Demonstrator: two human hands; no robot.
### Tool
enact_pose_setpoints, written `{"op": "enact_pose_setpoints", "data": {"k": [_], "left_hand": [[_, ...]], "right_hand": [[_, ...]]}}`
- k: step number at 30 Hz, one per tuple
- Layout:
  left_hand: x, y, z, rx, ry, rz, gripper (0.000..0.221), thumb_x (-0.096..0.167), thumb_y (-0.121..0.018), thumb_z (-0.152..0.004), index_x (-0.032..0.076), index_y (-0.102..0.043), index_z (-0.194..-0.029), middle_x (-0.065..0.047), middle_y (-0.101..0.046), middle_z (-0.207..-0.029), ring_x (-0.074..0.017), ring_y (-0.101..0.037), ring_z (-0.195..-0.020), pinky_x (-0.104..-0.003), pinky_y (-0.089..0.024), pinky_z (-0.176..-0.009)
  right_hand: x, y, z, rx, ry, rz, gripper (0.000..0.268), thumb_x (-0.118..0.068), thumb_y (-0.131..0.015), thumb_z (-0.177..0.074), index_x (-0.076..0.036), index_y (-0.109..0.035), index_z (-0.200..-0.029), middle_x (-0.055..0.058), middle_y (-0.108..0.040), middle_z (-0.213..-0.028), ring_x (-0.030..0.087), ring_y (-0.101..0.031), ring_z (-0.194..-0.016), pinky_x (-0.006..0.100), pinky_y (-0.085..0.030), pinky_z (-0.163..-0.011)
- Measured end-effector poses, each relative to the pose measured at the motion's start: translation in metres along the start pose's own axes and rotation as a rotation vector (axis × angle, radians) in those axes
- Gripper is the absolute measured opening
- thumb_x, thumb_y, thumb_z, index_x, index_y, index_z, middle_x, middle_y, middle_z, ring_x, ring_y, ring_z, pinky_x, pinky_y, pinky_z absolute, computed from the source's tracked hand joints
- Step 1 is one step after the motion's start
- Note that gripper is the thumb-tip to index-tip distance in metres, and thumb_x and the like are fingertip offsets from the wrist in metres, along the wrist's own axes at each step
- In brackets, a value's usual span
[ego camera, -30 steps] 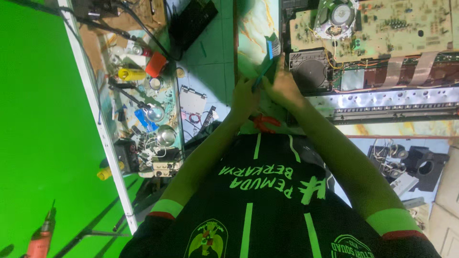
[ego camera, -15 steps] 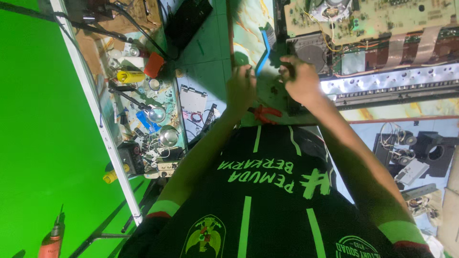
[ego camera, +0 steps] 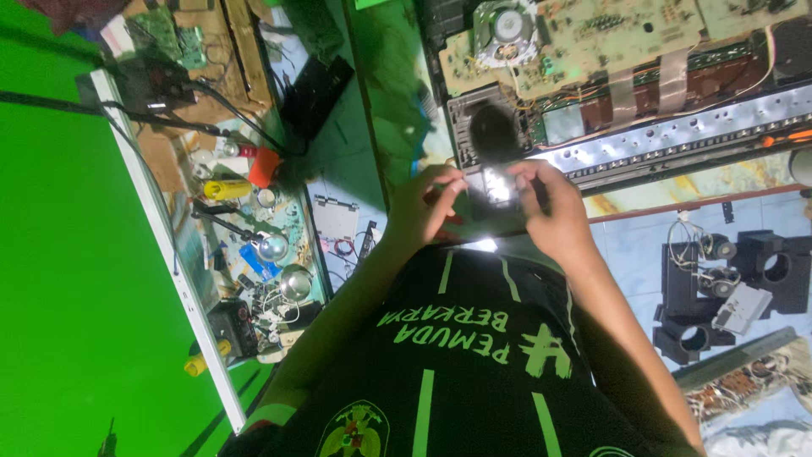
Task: The person disassembles an electronic keyboard by removing the speakers and interior circuit boards using a screwdriver and by hand, then places the removed components into a small plastic bowl.
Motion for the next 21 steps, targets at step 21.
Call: {"op": "enact_pose_setpoints", "data": {"k": [21], "left_hand": [[0.025, -0.22, -0.01, 0.058, 0.08, -0.184, 0.013, 0.015, -0.071, -0.102, 0.002, -0.072, -0.098, -0.004, -0.073, -0.078, -0.0087, -0.065, -0.068, -0.025, -0.053, -0.063]], "right_hand": [[0.102, 0.253, 0.098, 0.234, -0.071, -0.012, 0.015, -0.012, -0.071, -0.104, 0.0, -0.067, -0.098, 0.001, -0.068, -0.079, 0.004, -0.061, -0.074, 0.022, -0.05, -0.069]]}}
Point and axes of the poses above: each hand's wrist, its own z-axis away from the middle knuckle, its own y-axis out of the back of the hand, x = y × z, the point moved 8 cm from there along -z, towards the middle knuckle
